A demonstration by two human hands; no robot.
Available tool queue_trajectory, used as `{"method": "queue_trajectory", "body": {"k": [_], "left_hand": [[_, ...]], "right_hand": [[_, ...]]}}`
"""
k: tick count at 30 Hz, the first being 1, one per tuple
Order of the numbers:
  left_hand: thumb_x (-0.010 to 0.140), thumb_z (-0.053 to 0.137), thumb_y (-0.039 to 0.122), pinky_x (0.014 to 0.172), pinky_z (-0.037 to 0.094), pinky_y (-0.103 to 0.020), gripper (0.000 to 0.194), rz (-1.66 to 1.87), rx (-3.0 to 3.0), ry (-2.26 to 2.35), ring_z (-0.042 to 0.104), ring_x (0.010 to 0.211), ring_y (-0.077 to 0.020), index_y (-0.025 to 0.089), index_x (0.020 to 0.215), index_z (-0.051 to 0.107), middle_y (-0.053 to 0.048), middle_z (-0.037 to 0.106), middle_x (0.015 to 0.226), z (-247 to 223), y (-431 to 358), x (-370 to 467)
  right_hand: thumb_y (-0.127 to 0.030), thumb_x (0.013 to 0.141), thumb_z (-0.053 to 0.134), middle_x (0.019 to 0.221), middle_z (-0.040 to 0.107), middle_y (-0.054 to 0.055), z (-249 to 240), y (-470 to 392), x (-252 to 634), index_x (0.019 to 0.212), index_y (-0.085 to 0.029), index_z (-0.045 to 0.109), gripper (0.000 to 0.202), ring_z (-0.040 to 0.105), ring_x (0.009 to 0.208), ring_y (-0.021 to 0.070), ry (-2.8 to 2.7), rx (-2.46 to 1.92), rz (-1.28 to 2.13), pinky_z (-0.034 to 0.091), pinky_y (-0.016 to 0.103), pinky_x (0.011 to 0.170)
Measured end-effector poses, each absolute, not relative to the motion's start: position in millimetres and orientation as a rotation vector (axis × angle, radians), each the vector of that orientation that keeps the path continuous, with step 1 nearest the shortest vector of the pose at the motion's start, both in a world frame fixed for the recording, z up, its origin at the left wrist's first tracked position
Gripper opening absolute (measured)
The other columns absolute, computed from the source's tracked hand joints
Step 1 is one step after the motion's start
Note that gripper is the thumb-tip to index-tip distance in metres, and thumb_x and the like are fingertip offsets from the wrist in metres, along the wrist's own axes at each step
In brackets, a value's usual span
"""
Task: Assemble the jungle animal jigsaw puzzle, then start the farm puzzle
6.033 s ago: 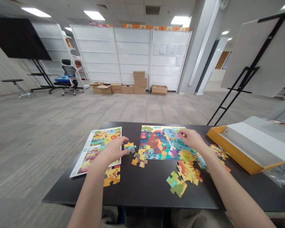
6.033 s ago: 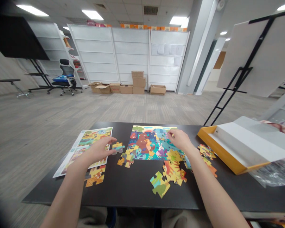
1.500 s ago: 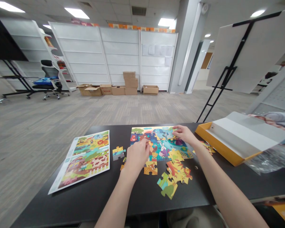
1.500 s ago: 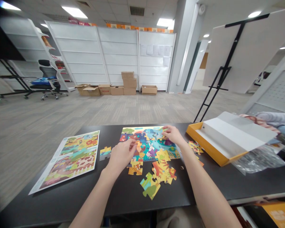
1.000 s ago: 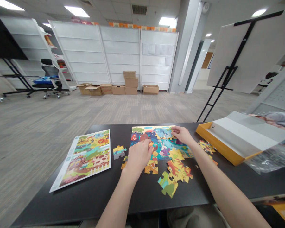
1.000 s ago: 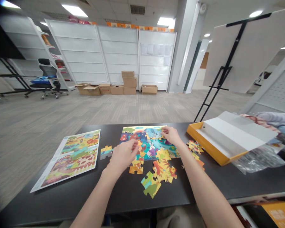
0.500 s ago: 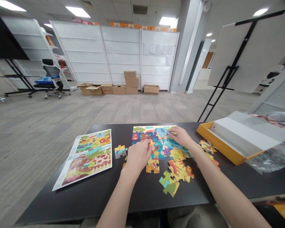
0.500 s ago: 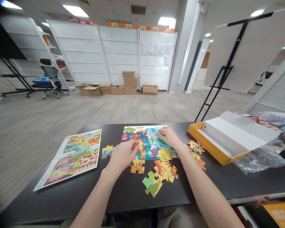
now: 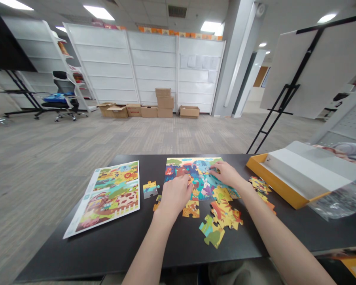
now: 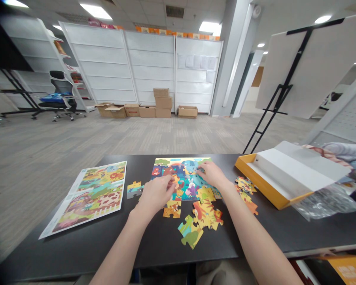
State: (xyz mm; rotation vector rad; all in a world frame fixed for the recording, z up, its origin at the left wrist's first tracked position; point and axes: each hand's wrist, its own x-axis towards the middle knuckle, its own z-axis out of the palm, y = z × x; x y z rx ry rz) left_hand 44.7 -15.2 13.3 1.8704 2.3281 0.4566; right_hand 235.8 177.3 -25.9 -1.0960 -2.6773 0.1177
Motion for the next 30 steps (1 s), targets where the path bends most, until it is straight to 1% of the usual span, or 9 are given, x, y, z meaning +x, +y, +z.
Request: {"method": "queue_trajectory", "body": {"k": [6,10,12,15,18,21,24,27,30], "left_hand": [[0.098,0.049,0.034,0.082,0.051,-0.036,0.020,0.459,1.874,2.306,0.072,0.101,-0.0280,0.025,0.104,0.066,-0.007,0.076,0.106,11,-17,43],[0.098,0.048,0.033,0.081,0.051,-0.036,0.022,0.458,1.883,2.300,0.072,0.099,-0.0276,0.022,0.105,0.067,-0.008,0.076,0.104,14,-19,41],[0.098,0.048,0.032,0.080,0.051,-0.035,0.022,0.458,1.905,2.289,0.072,0.099,-0.0274,0.022,0.104,0.067,-0.009,0.076,0.104,14,-20,40],[0.098,0.048,0.031,0.078,0.051,-0.034,0.022,0.459,1.936,2.269,0.073,0.097,-0.0275,0.022,0.103,0.067,-0.008,0.076,0.104,13,-21,40],[0.098,0.047,0.030,0.078,0.052,-0.034,0.022,0.461,1.982,2.207,0.072,0.097,-0.0273,0.022,0.101,0.067,-0.008,0.075,0.103,11,-21,38],[0.096,0.049,0.024,0.082,0.052,-0.033,0.019,0.474,2.050,2.085,0.071,0.101,-0.0261,0.022,0.101,0.068,-0.007,0.075,0.105,9,-21,33],[0.095,0.052,0.022,0.087,0.051,-0.035,0.019,0.505,2.077,2.011,0.068,0.106,-0.0263,0.021,0.105,0.068,-0.008,0.073,0.111,7,-20,25],[0.092,0.056,0.022,0.090,0.051,-0.036,0.022,0.564,2.058,1.985,0.067,0.108,-0.0263,0.021,0.110,0.068,-0.008,0.072,0.114,5,-20,16],[0.084,0.067,0.024,0.097,0.049,-0.035,0.027,0.604,2.058,1.845,0.063,0.111,-0.0251,0.023,0.111,0.068,-0.006,0.070,0.118,2,-23,7]], "right_hand": [[-0.042,0.096,0.057,0.116,0.069,0.013,-26,182,239,0.111,-0.019,0.075,0.033,0.065,0.106,0.0271,-2.680,-1.069,0.122,0.049,0.034,0.091],[-0.034,0.095,0.057,0.113,0.072,0.011,-27,188,243,0.104,-0.020,0.076,0.026,0.066,0.104,0.0263,-2.685,-1.080,0.139,0.049,0.034,0.091],[-0.032,0.094,0.057,0.110,0.073,0.010,-27,191,244,0.101,-0.021,0.077,0.023,0.067,0.103,0.0257,-2.698,-1.066,0.147,0.049,0.034,0.091],[-0.034,0.092,0.058,0.108,0.074,0.010,-21,192,247,0.101,-0.021,0.076,0.024,0.067,0.097,0.0243,-2.667,-1.064,0.170,0.049,0.033,0.088],[-0.035,0.089,0.058,0.098,0.075,0.009,-6,189,256,0.097,-0.019,0.075,0.025,0.067,0.085,0.0218,-2.619,-1.136,0.275,0.049,0.031,0.079],[-0.041,0.082,0.065,0.084,0.074,0.006,14,180,268,0.087,-0.018,0.073,0.025,0.066,0.076,0.0209,-2.709,-1.179,0.609,0.048,0.029,0.069],[-0.043,0.067,0.077,0.085,0.073,0.006,28,169,275,0.087,-0.018,0.069,0.033,0.066,0.079,0.0224,-2.845,-1.177,0.881,0.048,0.029,0.068],[-0.040,0.058,0.083,0.091,0.071,0.006,33,160,274,0.088,-0.019,0.065,0.041,0.065,0.083,0.0234,-2.947,-1.238,0.869,0.047,0.029,0.067],[-0.037,0.054,0.085,0.096,0.069,0.005,31,153,269,0.091,-0.020,0.061,0.047,0.064,0.085,0.0234,-3.029,-1.325,0.792,0.044,0.028,0.066]]}}
